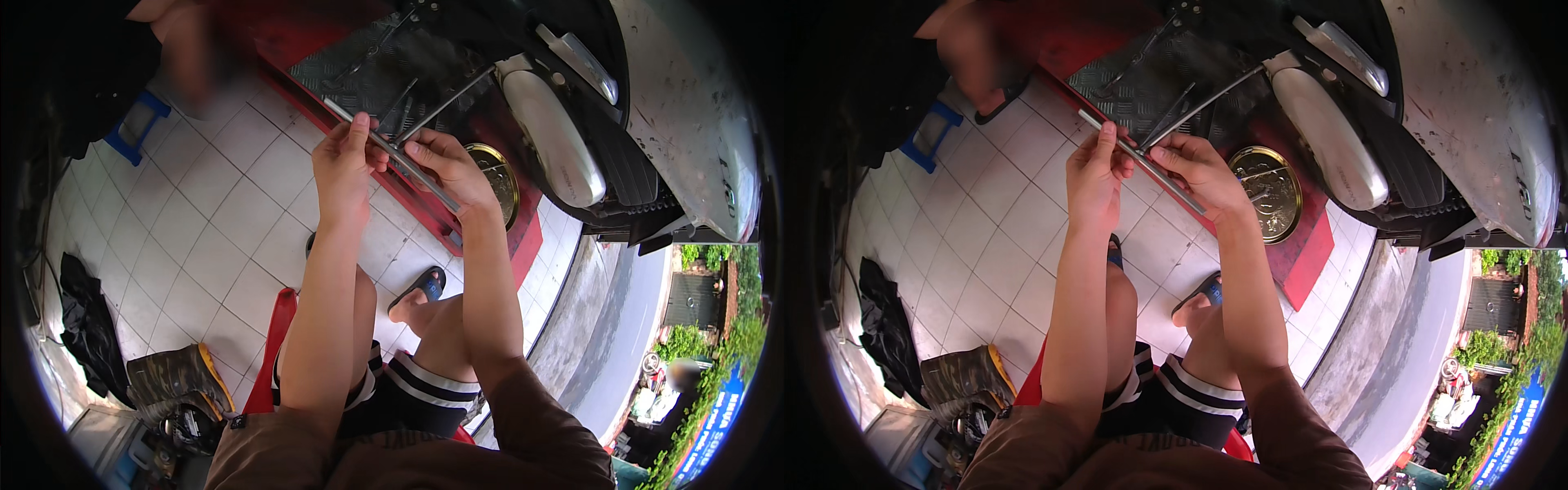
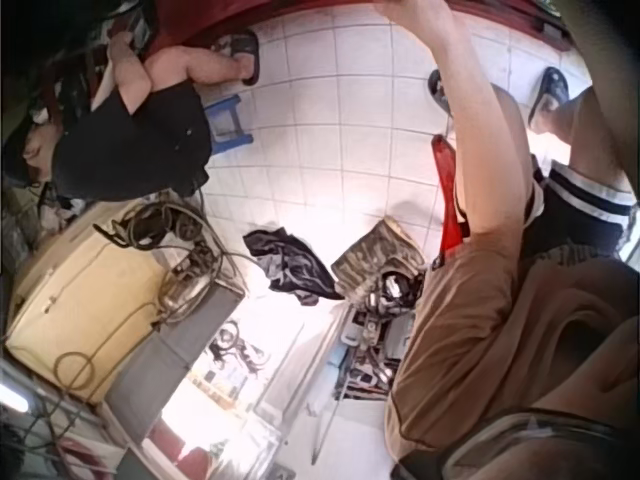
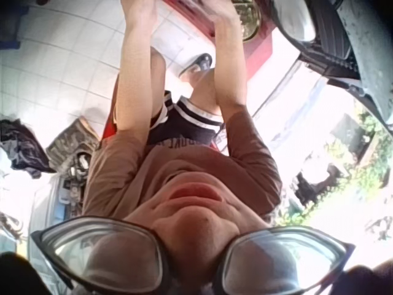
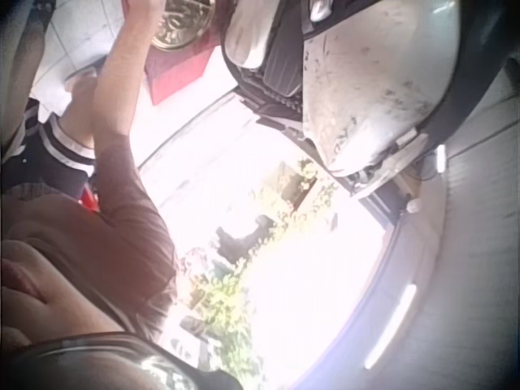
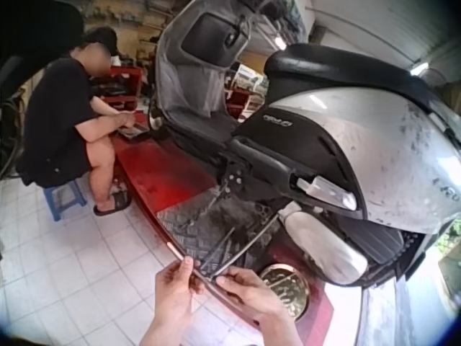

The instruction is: The person uses a T-handle wrench to tighten bolts on the underside of a motorcycle. They repeatedly adjust the wrench and apply torque to fasteners located near the engine area, working in a seated position on a red stool.

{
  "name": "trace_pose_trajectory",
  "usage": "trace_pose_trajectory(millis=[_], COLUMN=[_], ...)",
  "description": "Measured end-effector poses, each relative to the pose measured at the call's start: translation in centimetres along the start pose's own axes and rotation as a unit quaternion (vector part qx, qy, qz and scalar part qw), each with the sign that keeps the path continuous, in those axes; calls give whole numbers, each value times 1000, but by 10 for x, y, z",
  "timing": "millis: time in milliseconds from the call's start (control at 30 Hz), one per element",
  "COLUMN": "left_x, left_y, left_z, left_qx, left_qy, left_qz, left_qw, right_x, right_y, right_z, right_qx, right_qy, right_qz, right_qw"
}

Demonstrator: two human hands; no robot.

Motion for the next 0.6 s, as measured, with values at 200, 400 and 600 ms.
trace_pose_trajectory(millis=[200,400,600], left_x=[-67,-23,-39], left_y=[61,49,51], left_z=[78,5,48], left_qx=[-413,-112,-196], left_qy=[-292,-528,-253], left_qz=[-185,-273,-228], left_qw=[843,797,919], right_x=[-14,-10,1], right_y=[-16,-17,-22], right_z=[1,0,4], right_qx=[16,-5,21], right_qy=[-190,-221,-218], right_qz=[-81,-66,-27], right_qw=[978,973,975])
Point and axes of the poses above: each hand's wrist, its own y-axis away from the middle knuckle, its own x-axis out of the back of the hand, z = x × y, the point moved 10 cm from there along -y, towards the middle knuckle, and after that the axes turned 12 degrees about z, right-handed, at the moved point
